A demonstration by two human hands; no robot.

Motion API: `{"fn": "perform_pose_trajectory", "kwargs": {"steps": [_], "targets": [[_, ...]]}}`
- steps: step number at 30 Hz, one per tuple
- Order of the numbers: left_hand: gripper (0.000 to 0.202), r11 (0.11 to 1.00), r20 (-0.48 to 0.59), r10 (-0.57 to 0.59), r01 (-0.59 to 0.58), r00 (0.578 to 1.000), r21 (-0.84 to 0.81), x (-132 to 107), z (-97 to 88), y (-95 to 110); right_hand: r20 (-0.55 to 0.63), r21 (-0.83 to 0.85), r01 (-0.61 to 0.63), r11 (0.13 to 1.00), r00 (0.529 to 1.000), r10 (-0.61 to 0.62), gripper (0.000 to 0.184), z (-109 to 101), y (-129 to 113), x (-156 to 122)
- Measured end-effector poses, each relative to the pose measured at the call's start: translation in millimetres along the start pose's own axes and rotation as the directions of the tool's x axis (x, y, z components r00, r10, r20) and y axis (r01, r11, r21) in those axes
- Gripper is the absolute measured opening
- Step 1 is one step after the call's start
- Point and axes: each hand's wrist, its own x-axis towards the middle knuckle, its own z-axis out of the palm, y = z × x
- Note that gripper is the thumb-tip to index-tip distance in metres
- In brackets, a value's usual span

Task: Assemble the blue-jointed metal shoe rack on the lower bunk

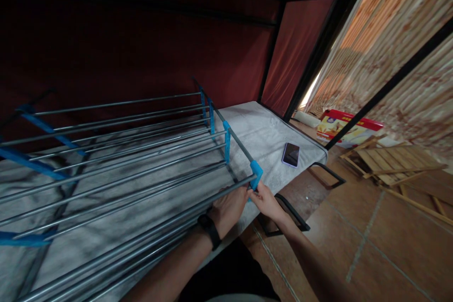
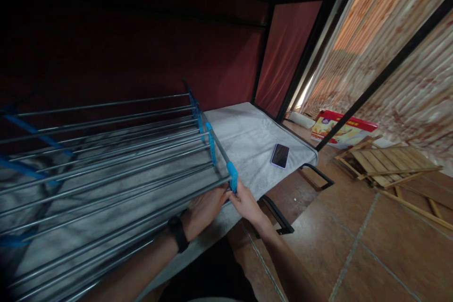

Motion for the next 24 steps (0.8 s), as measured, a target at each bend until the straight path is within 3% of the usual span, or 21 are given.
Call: {"fn": "perform_pose_trajectory", "kwargs": {"steps": [15,24], "targets": [[0.029,0.989,-0.029,-0.025,0.020,0.999,-0.150,0.5,9.0,-9.8,-0.130,0.092,-0.027,0.995,0.991,0.039,0.023,15.1,-6.8,-2.1],[0.029,0.980,-0.014,-0.069,0.065,0.998,-0.188,2.8,-3.6,-1.9,-0.141,0.128,-0.046,0.991,0.988,0.064,0.018,18.4,-4.7,-1.2]]}}
